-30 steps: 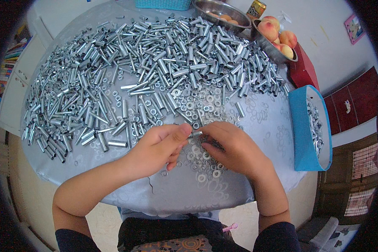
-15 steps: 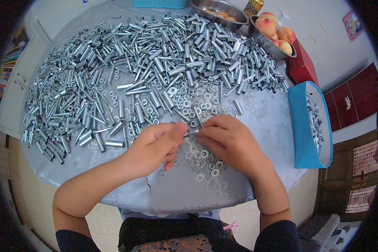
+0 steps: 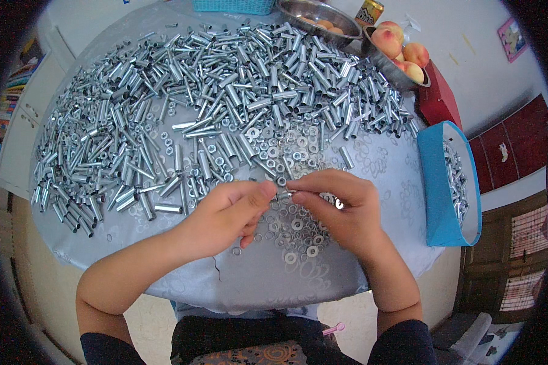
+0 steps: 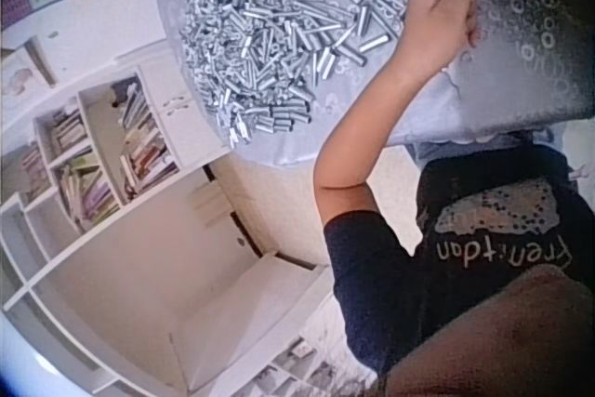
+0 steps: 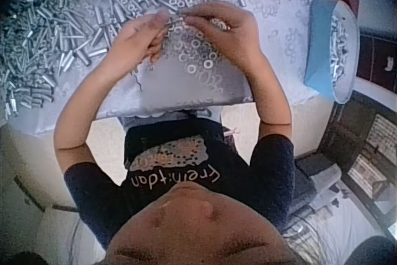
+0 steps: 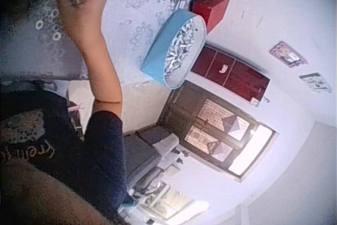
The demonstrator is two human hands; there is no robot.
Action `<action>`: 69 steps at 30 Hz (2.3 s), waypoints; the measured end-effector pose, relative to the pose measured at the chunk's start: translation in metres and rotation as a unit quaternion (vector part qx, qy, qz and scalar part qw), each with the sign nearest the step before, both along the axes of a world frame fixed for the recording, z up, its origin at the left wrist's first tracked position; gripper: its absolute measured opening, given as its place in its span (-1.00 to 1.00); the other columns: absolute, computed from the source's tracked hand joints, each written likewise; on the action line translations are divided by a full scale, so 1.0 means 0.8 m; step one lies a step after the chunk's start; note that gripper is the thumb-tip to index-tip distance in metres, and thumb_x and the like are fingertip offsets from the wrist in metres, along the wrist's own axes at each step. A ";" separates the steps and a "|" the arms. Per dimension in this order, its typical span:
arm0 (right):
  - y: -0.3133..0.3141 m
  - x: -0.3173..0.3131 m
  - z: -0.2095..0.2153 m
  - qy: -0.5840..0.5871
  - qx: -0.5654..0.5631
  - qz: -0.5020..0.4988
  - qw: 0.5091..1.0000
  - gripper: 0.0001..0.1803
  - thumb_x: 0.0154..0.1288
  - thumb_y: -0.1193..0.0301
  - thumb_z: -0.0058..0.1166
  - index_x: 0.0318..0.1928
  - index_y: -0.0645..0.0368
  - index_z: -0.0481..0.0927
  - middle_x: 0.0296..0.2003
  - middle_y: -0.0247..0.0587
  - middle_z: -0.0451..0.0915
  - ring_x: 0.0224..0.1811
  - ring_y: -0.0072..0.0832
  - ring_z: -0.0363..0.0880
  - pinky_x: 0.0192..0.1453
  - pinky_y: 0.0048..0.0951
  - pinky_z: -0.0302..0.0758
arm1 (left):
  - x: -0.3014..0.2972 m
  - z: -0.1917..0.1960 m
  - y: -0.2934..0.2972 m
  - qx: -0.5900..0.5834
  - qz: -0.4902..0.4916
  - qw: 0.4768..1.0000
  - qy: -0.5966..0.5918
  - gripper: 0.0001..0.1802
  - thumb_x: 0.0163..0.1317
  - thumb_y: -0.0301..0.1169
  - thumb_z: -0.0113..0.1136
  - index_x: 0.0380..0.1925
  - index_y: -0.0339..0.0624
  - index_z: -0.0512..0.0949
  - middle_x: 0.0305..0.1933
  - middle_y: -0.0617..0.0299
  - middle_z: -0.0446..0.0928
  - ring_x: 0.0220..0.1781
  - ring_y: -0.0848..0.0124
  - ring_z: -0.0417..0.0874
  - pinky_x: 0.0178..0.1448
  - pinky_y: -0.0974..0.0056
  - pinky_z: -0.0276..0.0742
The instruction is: The person sits at a table covered with metal hardware and repeatedly picks up cylindrical metal pieces and washers. They slide the washers onto the cylinders one by one and place the assembled units into a blue container on the right side of the table.
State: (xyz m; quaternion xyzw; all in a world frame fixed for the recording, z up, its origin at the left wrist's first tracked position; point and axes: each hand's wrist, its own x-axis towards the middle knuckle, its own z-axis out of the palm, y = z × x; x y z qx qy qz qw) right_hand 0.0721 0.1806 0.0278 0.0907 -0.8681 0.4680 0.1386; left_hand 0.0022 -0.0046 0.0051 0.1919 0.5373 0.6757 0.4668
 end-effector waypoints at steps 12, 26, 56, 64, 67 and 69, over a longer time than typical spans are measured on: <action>0.000 0.003 0.002 -0.025 -0.023 0.026 0.999 -0.82 0.01 0.54 0.17 -0.29 0.24 0.59 -0.39 -0.16 0.58 -0.37 -0.47 0.55 -0.28 -0.53 0.46 | 0.002 -0.003 0.002 -0.018 0.015 1.000 0.009 -0.59 0.29 -0.10 -0.14 -0.52 -0.23 0.38 -0.70 0.40 0.20 -0.69 0.62 0.24 -0.60 0.44 0.29; 0.002 0.005 0.000 -0.132 -0.142 0.034 0.980 -0.84 -0.01 0.52 0.21 -0.34 0.25 0.58 -0.40 -0.26 0.57 -0.34 -0.59 0.51 -0.23 -0.60 0.43 | 0.003 -0.005 -0.001 -0.024 -0.008 0.999 0.036 -0.57 0.29 -0.10 -0.14 -0.20 -0.29 0.45 -0.70 0.37 0.24 -0.68 0.60 0.29 -0.59 0.46 0.26; 0.007 -0.002 0.005 -0.061 0.005 -0.055 0.997 -0.81 0.02 0.46 0.17 -0.31 0.22 0.53 -0.39 -0.20 0.54 -0.33 -0.44 0.52 -0.24 -0.47 0.42 | 0.001 -0.001 0.001 -0.012 -0.005 1.000 0.028 -0.57 0.30 -0.09 -0.17 -0.56 -0.22 0.36 -0.72 0.39 0.20 -0.70 0.61 0.23 -0.61 0.44 0.29; 0.018 -0.015 -0.024 0.030 0.194 -0.033 0.980 -0.81 0.00 0.48 0.09 -0.29 0.20 0.54 -0.36 -0.14 0.49 -0.25 -0.19 0.44 -0.16 -0.28 0.39 | 0.001 0.000 0.001 -0.014 -0.009 0.999 0.038 -0.52 0.28 -0.02 -0.18 -0.64 -0.17 0.29 -0.71 0.40 0.18 -0.70 0.61 0.22 -0.61 0.44 0.29; 0.013 -0.017 -0.026 0.030 0.206 0.006 0.978 -0.80 -0.01 0.47 0.11 -0.28 0.17 0.55 -0.34 -0.15 0.48 -0.24 -0.20 0.43 -0.17 -0.29 0.39 | 0.001 0.002 0.002 -0.028 -0.003 0.999 0.029 -0.52 0.28 -0.02 -0.18 -0.64 -0.16 0.29 -0.71 0.39 0.19 -0.70 0.61 0.22 -0.61 0.44 0.28; 0.012 -0.019 -0.031 0.026 0.234 0.010 0.972 -0.78 -0.02 0.46 0.12 -0.28 0.15 0.55 -0.35 -0.15 0.48 -0.24 -0.20 0.43 -0.18 -0.29 0.39 | 0.001 0.002 0.003 -0.025 -0.002 0.999 0.029 -0.52 0.28 -0.02 -0.18 -0.64 -0.16 0.29 -0.71 0.40 0.17 -0.70 0.61 0.21 -0.61 0.44 0.28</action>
